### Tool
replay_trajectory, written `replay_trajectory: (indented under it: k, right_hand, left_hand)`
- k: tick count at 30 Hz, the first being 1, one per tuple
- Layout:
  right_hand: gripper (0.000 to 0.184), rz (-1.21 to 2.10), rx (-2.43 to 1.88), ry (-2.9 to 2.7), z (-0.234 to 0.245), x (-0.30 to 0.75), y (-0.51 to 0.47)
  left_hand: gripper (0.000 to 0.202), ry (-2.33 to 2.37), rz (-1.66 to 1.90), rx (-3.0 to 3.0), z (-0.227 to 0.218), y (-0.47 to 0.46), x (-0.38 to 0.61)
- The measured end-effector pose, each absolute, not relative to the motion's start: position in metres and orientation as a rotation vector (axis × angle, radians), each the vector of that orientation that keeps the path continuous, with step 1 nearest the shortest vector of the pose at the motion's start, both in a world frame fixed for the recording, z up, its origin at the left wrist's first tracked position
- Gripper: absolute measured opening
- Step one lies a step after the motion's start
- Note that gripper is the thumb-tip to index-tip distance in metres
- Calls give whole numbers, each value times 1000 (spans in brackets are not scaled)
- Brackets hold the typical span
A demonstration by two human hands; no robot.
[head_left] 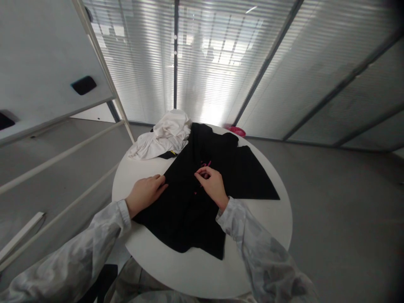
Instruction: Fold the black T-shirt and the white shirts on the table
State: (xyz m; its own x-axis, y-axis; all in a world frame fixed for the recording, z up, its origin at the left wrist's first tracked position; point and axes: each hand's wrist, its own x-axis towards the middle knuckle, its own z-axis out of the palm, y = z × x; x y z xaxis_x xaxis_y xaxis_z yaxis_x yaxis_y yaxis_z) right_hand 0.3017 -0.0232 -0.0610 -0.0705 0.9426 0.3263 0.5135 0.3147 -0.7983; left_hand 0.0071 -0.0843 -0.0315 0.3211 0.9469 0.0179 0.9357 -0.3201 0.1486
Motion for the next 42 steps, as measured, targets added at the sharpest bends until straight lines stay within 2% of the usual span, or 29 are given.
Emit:
replay_trajectory:
  k: [3, 9, 13, 16, 20, 22, 26, 30, 35, 39, 42]
  right_hand:
    - [16, 732, -1206, -1608, -61, 301, -24]
    - [21, 951, -1141, -1553, -56, 292, -16]
    - [21, 1043, -1166, -1593, -58, 285, -13]
    - [21, 893, -1268, -1753, -59, 283, -18]
    - [19, 641, -1348, -1871, -57, 283, -24]
    - [20, 653, -1332, -1860, -57, 282, -25]
    - [23, 699, -1305, -1830, -60, 282, -22]
    - [26, 728, -1270, -1815, -63, 282, -21]
    - [28, 797, -1274, -1773, -65, 283, -21]
    - [25, 788, -1299, -1775, -64, 282, -22]
    - [21, 715, -1306, -1831, -62, 280, -24]
  left_hand:
    - [33, 1728, 159, 2464, -35, -86, 2]
    - [39, 1873, 396, 2378, -20, -87, -23]
    - [37, 1845, 296, 2321, -25, -78, -46]
    - [33, 1848, 186, 2233, -28, -77, -53]
    - [27, 1759, 414, 2310, -13, -93, -44]
    - [29, 1451, 467, 2427, -3, -105, -37]
    - [40, 975, 310, 2467, 0, -123, -27]
    - [16, 934, 272, 2401, -7, -128, -31]
    - [18, 928, 378, 2256, 15, -134, -43]
    - [4, 896, 340, 2236, 30, -143, -41]
    - [21, 826, 224, 2322, 21, -147, -31]
